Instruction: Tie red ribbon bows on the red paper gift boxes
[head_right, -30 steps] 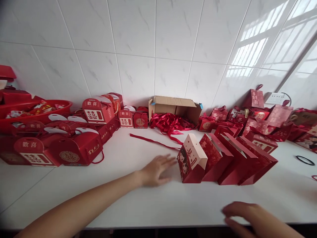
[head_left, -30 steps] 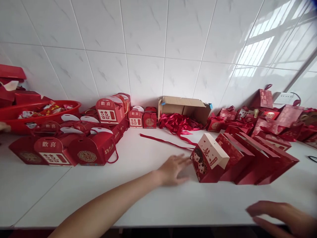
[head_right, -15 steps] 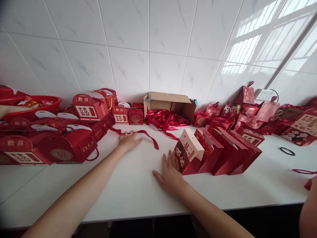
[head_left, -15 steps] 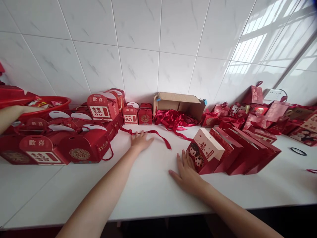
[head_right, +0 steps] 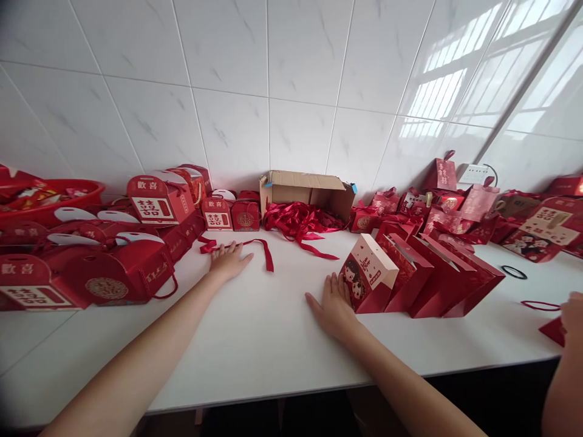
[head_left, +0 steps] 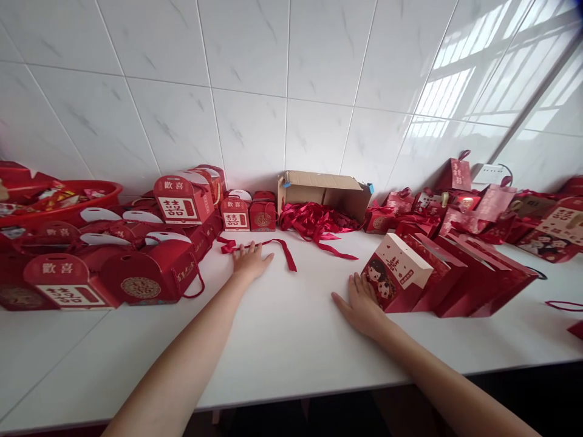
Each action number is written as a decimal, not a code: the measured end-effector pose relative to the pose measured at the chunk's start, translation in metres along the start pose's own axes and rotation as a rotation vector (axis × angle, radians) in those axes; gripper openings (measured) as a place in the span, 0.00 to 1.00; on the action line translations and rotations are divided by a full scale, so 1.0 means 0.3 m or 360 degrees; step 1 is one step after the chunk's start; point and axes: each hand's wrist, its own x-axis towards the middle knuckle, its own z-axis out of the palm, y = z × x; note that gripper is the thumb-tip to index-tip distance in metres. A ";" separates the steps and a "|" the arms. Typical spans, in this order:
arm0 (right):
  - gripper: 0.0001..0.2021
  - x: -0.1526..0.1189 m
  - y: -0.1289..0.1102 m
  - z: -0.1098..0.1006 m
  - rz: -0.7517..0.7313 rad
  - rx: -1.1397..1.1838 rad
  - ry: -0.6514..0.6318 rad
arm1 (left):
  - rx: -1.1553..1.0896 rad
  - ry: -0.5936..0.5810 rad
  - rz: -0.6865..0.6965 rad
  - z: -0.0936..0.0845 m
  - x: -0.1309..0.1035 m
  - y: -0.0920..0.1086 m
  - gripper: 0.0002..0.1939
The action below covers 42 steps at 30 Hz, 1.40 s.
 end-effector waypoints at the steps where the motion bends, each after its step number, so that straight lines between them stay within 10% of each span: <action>1: 0.41 0.004 0.027 -0.006 0.0013 -0.0005 0.0020 | 0.0000 0.0000 0.0002 0.000 0.000 0.000 0.40; 17: 0.29 0.068 0.487 -0.067 -0.0095 0.0057 0.0487 | 0.0019 0.0003 -0.0004 -0.003 -0.001 0.004 0.40; 31: 0.22 0.118 0.738 -0.197 0.0231 0.0176 0.0666 | -0.0001 0.0024 0.0002 -0.005 -0.005 0.004 0.39; 36: 0.21 0.146 0.665 -0.178 0.0216 0.0145 0.0693 | -0.0027 0.0077 0.0000 0.001 -0.004 0.003 0.37; 42: 0.20 0.154 0.305 -0.073 -0.0312 0.0247 0.0432 | -0.0058 0.0287 0.0120 -0.003 -0.038 0.044 0.24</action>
